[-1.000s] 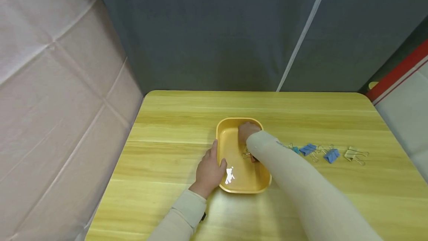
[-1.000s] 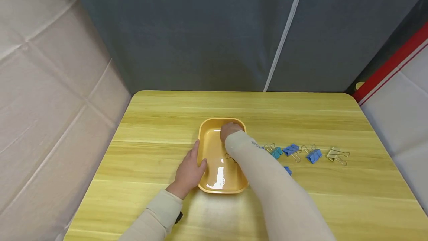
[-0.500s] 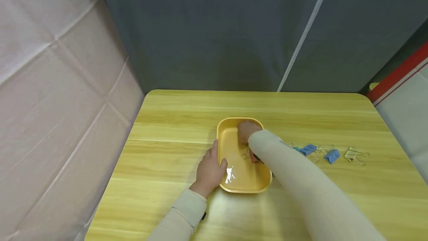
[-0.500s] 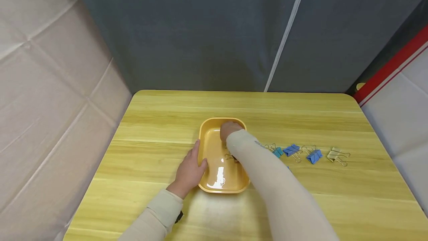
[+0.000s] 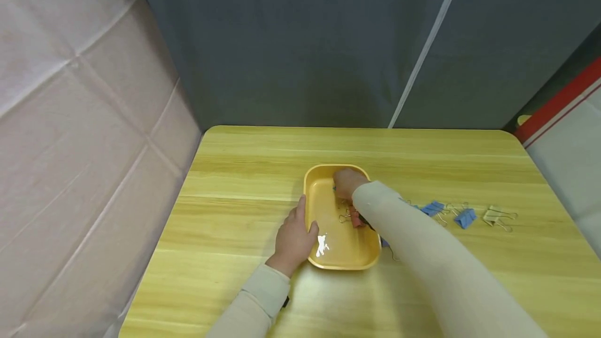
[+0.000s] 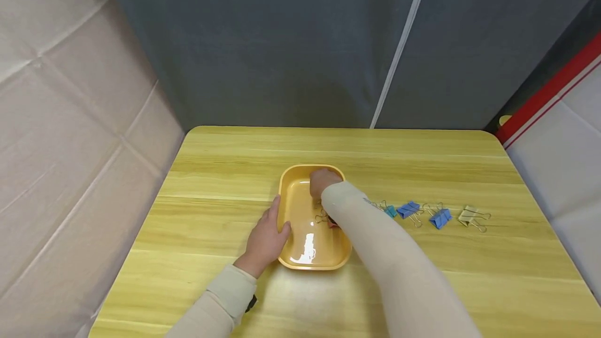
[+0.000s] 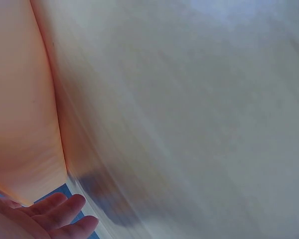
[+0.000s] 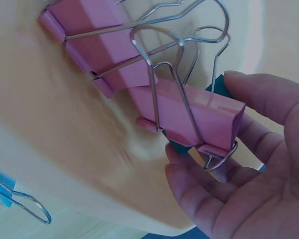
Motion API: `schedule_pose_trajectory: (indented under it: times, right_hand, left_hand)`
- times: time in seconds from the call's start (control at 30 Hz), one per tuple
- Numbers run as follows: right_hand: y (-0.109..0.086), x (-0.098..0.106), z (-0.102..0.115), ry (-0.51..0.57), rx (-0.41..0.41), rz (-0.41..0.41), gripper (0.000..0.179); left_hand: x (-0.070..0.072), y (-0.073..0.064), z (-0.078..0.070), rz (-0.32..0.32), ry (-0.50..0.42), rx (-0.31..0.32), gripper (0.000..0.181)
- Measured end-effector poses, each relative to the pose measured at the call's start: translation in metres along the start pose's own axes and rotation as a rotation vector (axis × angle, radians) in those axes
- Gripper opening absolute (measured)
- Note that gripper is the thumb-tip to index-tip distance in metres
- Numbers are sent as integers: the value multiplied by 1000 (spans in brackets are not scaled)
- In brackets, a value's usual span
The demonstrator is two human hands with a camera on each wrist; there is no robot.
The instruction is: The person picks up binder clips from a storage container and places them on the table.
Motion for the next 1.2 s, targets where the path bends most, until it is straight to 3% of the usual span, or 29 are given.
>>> schedule_pose_trajectory:
  times: [0.33, 1.2]
  right_hand:
    - [-1, 3, 4, 43, 78, -36, 5]
    - [-1, 6, 11, 95, 78, 4, 7]
  left_hand:
    - [1, 2, 2, -16, 5, -11, 66]
    - [-1, 4, 5, -9, 6, -1, 67]
Point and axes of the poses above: each hand's wrist, its own y-axis towards the middle knuckle, its own x-axis out of the back of the hand, z = x × y, the point moved 3 cm from there along y, towards the middle knuckle
